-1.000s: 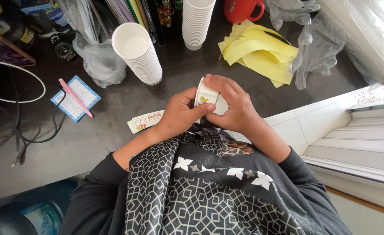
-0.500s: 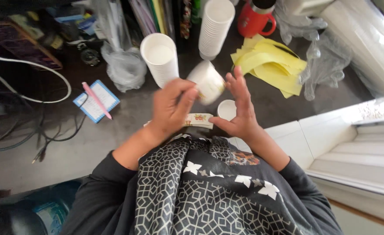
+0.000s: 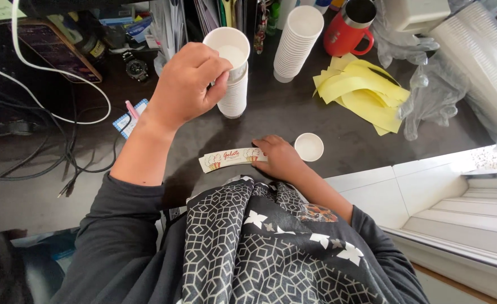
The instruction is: Applying branding adhesive wraps to paper gelato cups.
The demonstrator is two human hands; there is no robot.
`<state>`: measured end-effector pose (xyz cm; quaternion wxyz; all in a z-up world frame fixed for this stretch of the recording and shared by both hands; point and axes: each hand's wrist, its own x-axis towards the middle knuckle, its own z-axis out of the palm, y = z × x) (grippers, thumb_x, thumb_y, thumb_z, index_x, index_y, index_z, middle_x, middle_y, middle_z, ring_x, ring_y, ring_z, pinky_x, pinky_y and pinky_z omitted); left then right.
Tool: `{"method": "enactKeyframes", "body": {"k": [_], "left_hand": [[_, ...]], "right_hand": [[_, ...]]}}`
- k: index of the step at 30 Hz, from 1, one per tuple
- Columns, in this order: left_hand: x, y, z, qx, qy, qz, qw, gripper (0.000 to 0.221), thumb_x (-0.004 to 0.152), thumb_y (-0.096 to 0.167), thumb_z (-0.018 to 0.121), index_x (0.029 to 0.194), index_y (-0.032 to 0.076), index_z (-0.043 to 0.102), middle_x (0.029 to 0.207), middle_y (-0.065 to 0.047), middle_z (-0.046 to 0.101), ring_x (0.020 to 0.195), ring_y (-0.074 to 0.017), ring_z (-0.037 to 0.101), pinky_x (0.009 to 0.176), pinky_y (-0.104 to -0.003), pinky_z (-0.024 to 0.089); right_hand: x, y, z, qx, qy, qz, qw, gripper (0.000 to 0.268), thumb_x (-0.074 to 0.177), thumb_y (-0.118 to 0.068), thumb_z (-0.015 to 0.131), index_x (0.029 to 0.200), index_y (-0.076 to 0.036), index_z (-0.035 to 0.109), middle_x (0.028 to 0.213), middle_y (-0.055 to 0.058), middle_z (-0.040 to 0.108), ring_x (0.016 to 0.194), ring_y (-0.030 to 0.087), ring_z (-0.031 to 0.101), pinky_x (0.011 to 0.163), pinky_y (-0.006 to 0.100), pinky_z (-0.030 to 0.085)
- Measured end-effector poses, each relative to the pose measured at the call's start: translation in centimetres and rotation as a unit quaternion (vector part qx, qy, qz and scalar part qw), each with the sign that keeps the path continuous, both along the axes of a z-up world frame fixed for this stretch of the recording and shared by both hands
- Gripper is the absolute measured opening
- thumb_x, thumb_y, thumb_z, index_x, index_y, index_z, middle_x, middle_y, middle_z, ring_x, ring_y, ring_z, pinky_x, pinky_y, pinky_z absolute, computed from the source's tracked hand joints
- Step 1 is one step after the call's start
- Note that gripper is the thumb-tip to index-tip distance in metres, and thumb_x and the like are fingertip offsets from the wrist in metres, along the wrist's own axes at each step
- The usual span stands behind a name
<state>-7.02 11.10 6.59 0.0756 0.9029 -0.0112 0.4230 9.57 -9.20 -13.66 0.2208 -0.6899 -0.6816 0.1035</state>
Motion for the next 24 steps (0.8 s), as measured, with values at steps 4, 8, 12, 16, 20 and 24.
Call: {"method": "enactKeyframes", "body": {"k": [4,8,12,16,20,24], "left_hand": [[0.3,0.7,-1.3,0.030,0.022,0.036,0.999,0.012,0.087,0.000,0.076,0.097,0.005,0.073,0.094,-0.004,0.063,0.087,-0.0225,0.060,0.076,-0.034,0.052],[0.6,1.3,-2.3,0.024,0.029,0.009,0.999,0.007,0.086,0.001,0.074,0.090,0.006,0.070,0.087,-0.004,0.061,0.082,-0.0245,0.057,0.091,-0.042,0.046],[0.5,0.7,-3.9,0.001,0.005,0.050,0.999,0.027,0.098,0.033,0.070,0.112,0.011,0.077,0.123,-0.006,0.070,0.126,-0.0348,0.063,0.124,-0.062,0.011],[1.0,-2.8,-7.7,0.090,-0.085,-0.015,0.992,0.024,0.092,0.038,0.070,0.104,0.019,0.078,0.104,-0.008,0.072,0.094,-0.0316,0.070,0.087,-0.051,0.051],[0.7,-5.9,-12.2,-0.086,0.199,-0.029,0.976,0.046,0.090,0.043,0.069,0.123,0.011,0.068,0.113,-0.016,0.071,0.104,-0.0371,0.069,0.089,-0.051,0.055],[-0.8,-6.2,-13.3,-0.256,0.420,0.024,0.870,0.046,0.093,0.041,0.063,0.135,0.023,0.060,0.111,-0.013,0.068,0.102,-0.0413,0.070,0.085,-0.056,0.058]], "right_hand": [[0.3,0.1,0.1,-0.004,0.036,-0.010,0.999,0.048,0.077,-0.028,0.083,0.118,-0.006,0.073,0.110,0.011,0.069,0.101,0.028,0.066,0.089,0.037,0.053],[0.4,0.1,0.4,-0.013,0.070,-0.026,0.997,0.041,0.074,-0.027,0.085,0.108,-0.008,0.073,0.108,0.010,0.070,0.098,0.029,0.066,0.088,0.039,0.053],[0.6,0.0,1.7,-0.005,0.108,-0.025,0.994,0.037,0.072,-0.022,0.084,0.104,-0.005,0.073,0.106,0.012,0.072,0.091,0.030,0.068,0.084,0.038,0.055],[1.9,-0.3,-0.8,0.048,0.147,-0.020,0.988,0.045,0.075,-0.040,0.089,0.107,-0.013,0.075,0.096,0.014,0.072,0.098,0.039,0.070,0.093,0.047,0.055],[2.5,-0.9,1.5,0.044,0.176,-0.041,0.983,0.045,0.073,-0.040,0.090,0.107,-0.015,0.074,0.096,0.012,0.073,0.098,0.036,0.071,0.091,0.045,0.056],[2.7,-1.4,3.7,0.048,0.219,-0.027,0.974,0.040,0.075,-0.033,0.089,0.107,-0.014,0.076,0.098,0.015,0.075,0.097,0.039,0.071,0.090,0.046,0.056]]}}
